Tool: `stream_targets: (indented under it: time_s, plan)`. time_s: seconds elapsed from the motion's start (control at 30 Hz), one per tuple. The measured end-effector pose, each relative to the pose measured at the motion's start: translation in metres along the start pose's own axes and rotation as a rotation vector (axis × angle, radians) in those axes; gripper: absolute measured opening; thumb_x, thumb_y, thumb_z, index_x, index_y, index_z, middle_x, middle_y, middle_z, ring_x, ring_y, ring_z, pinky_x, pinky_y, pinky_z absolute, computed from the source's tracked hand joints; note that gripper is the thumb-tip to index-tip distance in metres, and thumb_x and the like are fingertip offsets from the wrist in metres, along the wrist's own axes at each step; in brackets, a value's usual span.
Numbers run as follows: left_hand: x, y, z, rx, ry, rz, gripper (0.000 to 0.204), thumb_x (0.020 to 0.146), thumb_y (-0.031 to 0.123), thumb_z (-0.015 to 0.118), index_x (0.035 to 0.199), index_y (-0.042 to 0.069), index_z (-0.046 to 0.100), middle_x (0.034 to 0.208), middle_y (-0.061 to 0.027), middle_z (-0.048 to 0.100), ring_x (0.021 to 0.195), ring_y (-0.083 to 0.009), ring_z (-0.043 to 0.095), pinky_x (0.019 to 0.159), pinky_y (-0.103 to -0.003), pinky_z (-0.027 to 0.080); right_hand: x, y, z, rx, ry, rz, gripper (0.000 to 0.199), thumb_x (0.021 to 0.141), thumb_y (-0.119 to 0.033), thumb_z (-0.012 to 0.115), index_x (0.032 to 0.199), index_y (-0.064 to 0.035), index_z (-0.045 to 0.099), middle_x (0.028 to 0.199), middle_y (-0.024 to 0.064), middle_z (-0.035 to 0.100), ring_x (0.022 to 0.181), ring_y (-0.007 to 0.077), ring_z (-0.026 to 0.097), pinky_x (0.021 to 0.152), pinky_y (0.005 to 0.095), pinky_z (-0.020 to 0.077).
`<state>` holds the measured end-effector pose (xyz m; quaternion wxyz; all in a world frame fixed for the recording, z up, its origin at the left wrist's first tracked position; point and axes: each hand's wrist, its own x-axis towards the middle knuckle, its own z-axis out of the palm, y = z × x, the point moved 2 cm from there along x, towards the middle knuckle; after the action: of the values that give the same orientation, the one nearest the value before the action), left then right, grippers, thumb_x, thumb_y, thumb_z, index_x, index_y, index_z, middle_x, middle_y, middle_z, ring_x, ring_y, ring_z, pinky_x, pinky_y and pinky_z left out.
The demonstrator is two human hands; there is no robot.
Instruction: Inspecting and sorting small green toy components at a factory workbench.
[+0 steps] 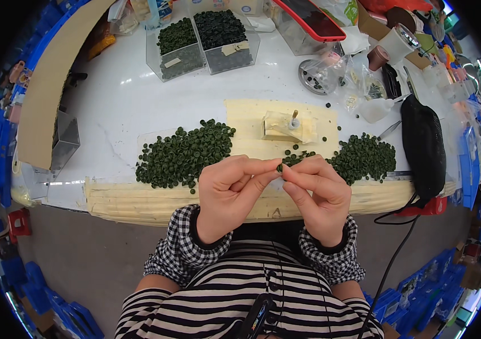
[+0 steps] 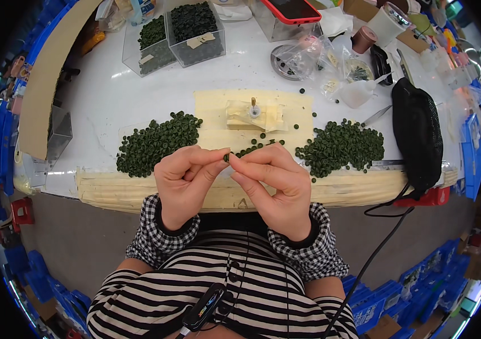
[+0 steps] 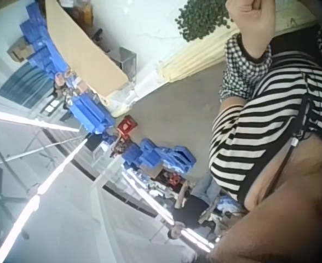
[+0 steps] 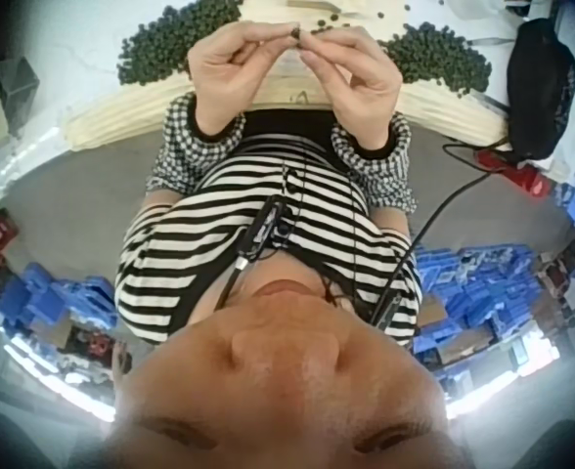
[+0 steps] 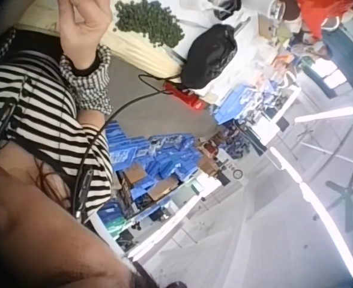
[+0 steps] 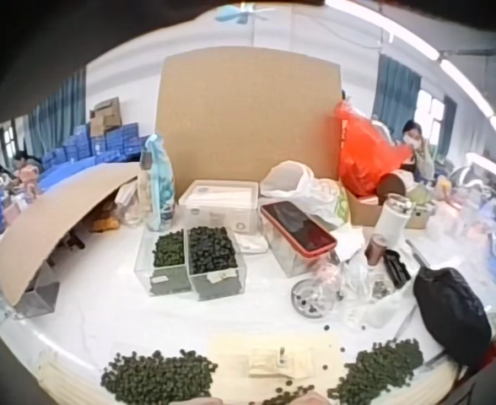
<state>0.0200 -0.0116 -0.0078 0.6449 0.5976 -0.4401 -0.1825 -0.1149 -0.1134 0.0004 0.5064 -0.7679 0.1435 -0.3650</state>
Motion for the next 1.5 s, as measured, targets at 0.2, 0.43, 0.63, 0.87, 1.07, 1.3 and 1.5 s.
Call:
stream_targets:
  time_s: [0.2,0.43,0.63,0.87,1.07,1.3,1.5]
  plan:
    - [0.0009,-0.0023,0.0004,-0.117,-0.023,-0.092,0.021,0.081,-0.004,0.072,0.101,0.0,0.072,0.062,0.0079,0.039,0.055,-0.0016,0.031,0.051,-0.019,0.026,-0.001,0.0013,-0.0026,0.014,0.01,-0.021,0.028,0.078,0.004,0.072,0.105,-0.0031,0.073,0.091,0.0063,0.066,0.079,0.016,0.057,0.066,0.0255,0.0453]
    - [0.0016,-0.0027,0.0003,-0.119,-0.015,-0.106,0.023,0.08,-0.002,0.073,0.102,0.002,0.073,0.06,0.008,0.035,0.054,-0.0016,0.031,0.05,-0.019,0.026,0.0,0.0004,-0.001,-0.098,0.026,-0.112,0.031,0.077,0.004,0.072,0.107,-0.0032,0.072,0.091,0.0074,0.066,0.078,0.0183,0.057,0.066,0.0266,0.0453]
    - [0.0006,-0.0046,0.0001,-0.157,0.02,-0.137,0.024,0.078,-0.002,0.074,0.102,0.002,0.073,0.058,0.0075,0.035,0.054,-0.0016,0.032,0.05,-0.02,0.025,0.0003,-0.0009,0.0001,-0.094,0.026,-0.098,0.032,0.077,0.004,0.072,0.108,-0.0032,0.072,0.091,0.0078,0.066,0.078,0.0192,0.058,0.067,0.0271,0.0455]
    - [0.0015,-0.0051,0.0007,-0.119,0.025,-0.059,0.023,0.078,-0.002,0.074,0.1,0.003,0.074,0.057,0.0071,0.035,0.053,-0.0022,0.032,0.049,-0.02,0.025,-0.0006,0.0004,0.0011,-0.106,0.033,-0.109,0.032,0.077,0.004,0.072,0.107,-0.0029,0.072,0.091,0.0083,0.066,0.078,0.0198,0.058,0.067,0.0278,0.0458]
    - [0.0021,-0.0024,-0.0003,0.013,0.028,0.055,0.024,0.076,-0.003,0.075,0.099,0.005,0.075,0.054,0.0042,0.036,0.051,-0.005,0.033,0.047,-0.022,0.025,0.0,0.0001,0.0009,-0.106,0.023,-0.121,0.031,0.077,0.005,0.072,0.107,-0.0026,0.072,0.091,0.0086,0.066,0.076,0.0191,0.058,0.065,0.0271,0.0455]
    - [0.0024,0.0026,0.0006,0.096,0.023,0.107,0.024,0.076,-0.005,0.073,0.099,0.005,0.075,0.054,0.0008,0.047,0.05,-0.007,0.038,0.046,-0.023,0.028,-0.0023,-0.0049,-0.0004,-0.115,0.015,-0.078,0.029,0.079,0.005,0.071,0.108,-0.0014,0.071,0.091,0.0089,0.066,0.076,0.0171,0.06,0.063,0.025,0.047]
    - [0.0018,0.0012,0.0014,0.099,0.013,0.112,0.025,0.076,-0.004,0.074,0.099,0.005,0.074,0.055,0.0033,0.039,0.051,-0.006,0.032,0.047,-0.023,0.024,-0.0042,-0.0054,-0.0022,-0.106,-0.002,-0.03,0.03,0.08,0.006,0.069,0.109,-0.0008,0.071,0.092,0.0087,0.066,0.078,0.0159,0.061,0.064,0.0236,0.0484]
